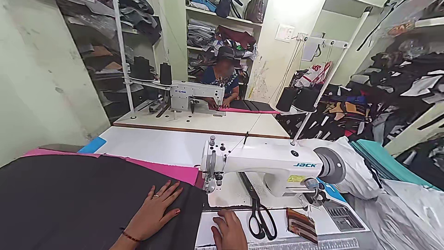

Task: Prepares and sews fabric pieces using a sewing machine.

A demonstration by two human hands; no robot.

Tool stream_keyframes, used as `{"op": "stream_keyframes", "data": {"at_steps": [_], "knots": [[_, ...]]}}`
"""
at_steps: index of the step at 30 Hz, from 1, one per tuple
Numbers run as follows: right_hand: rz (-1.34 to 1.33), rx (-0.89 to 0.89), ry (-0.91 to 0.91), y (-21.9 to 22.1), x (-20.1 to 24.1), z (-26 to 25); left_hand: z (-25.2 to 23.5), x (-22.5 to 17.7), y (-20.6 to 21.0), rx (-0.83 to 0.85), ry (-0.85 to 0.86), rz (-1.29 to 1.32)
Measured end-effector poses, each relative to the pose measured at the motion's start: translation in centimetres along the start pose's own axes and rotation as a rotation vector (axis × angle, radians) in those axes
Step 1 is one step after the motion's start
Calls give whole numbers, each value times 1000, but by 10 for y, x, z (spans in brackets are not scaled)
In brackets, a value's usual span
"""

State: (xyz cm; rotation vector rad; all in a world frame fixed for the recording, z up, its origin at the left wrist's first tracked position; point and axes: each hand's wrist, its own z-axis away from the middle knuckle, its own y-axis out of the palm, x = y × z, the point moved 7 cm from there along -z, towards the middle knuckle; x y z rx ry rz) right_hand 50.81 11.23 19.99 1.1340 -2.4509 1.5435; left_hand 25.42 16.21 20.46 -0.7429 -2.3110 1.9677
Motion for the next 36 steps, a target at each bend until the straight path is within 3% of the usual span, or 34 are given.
{"op": "stream_keyframes", "data": {"at_steps": [29,36], "knots": [[141,-79,-81,8,0,2,8,-7,-2,174,-112,58],[135,-80,-87,7,0,2,38,-21,-1,0,-69,8]]}}
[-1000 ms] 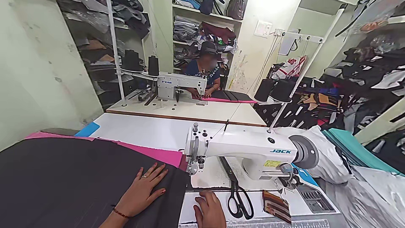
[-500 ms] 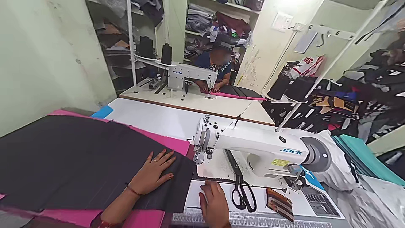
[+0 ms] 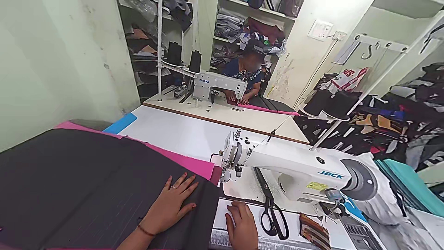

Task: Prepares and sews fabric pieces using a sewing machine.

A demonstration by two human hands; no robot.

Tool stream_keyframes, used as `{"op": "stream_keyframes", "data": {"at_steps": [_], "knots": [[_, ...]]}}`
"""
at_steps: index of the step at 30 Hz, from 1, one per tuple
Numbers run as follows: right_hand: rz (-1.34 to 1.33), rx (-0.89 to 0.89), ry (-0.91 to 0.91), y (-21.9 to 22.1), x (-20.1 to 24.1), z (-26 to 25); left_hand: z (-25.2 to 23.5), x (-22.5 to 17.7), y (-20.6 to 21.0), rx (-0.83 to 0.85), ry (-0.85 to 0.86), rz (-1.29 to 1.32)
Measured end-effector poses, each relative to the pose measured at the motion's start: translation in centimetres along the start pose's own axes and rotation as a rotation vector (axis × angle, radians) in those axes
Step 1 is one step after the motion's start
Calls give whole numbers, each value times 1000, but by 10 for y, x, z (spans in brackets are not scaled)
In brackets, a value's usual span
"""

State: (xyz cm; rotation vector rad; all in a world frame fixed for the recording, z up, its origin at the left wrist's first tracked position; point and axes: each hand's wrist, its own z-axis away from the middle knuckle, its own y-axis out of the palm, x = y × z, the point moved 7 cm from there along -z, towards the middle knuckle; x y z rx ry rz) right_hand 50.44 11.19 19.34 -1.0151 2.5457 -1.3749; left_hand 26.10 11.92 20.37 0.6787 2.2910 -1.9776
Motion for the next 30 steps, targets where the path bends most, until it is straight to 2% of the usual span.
{"op": "stream_keyframes", "data": {"at_steps": [6,30], "knots": [[-12,19,19,-2,1,1,7,-2,3,-156,64,-71],[-5,35,23,-5,3,-3,6,-4,1,-158,76,-71]]}}
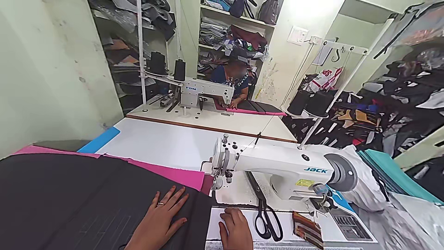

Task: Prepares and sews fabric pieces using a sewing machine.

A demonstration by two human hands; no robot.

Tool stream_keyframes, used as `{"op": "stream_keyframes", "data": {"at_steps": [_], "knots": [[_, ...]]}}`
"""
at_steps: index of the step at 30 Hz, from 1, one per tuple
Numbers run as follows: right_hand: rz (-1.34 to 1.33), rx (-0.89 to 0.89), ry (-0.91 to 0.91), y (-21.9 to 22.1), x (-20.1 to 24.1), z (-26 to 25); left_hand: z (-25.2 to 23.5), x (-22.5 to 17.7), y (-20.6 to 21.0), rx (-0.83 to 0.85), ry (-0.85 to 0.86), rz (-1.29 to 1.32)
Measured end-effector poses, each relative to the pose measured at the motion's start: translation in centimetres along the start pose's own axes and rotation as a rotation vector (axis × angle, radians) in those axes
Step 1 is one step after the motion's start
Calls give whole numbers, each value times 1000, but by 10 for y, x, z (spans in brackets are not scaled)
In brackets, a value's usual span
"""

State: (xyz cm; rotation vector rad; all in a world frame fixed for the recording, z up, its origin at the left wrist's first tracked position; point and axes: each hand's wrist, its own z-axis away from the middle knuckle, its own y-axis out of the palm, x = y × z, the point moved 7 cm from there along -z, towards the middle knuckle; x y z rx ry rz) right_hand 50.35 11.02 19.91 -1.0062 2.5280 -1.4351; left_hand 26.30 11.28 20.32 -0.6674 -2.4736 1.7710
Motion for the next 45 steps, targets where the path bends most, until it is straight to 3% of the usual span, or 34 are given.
{"op": "stream_keyframes", "data": {"at_steps": [45], "knots": [[-9,18,-5,0,0,-1,2,2,1,-23,2,-5]]}}
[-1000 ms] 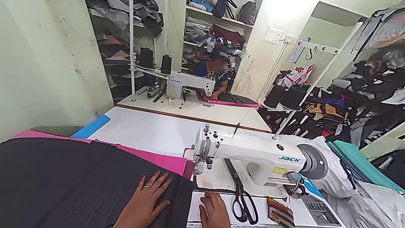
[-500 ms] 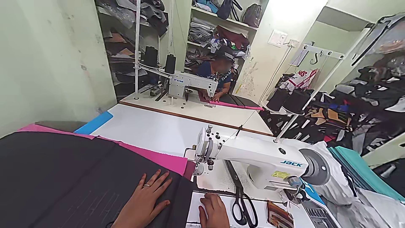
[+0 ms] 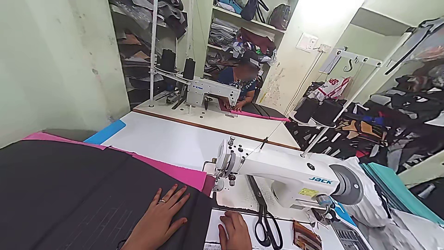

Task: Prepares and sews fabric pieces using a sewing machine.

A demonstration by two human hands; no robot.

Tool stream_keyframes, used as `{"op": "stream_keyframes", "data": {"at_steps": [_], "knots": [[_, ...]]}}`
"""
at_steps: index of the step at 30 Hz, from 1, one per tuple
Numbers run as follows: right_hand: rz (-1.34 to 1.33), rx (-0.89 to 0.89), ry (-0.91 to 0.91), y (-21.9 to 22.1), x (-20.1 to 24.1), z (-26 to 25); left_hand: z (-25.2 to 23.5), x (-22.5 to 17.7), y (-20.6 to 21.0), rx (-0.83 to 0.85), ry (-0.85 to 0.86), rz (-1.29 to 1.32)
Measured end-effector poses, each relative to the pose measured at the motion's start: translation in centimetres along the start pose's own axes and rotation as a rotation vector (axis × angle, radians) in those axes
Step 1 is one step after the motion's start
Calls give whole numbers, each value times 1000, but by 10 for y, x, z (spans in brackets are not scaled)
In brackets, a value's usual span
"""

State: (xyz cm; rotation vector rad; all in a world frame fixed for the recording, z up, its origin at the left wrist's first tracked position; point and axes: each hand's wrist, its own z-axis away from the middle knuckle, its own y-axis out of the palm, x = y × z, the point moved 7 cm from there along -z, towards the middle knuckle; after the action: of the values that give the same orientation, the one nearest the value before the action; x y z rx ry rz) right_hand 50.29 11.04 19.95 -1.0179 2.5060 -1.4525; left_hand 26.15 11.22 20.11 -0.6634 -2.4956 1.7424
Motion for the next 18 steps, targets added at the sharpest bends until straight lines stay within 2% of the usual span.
{"op": "stream_keyframes", "data": {"at_steps": [18], "knots": [[4,16,9,0,1,0,0,0,-1,28,-19,21]]}}
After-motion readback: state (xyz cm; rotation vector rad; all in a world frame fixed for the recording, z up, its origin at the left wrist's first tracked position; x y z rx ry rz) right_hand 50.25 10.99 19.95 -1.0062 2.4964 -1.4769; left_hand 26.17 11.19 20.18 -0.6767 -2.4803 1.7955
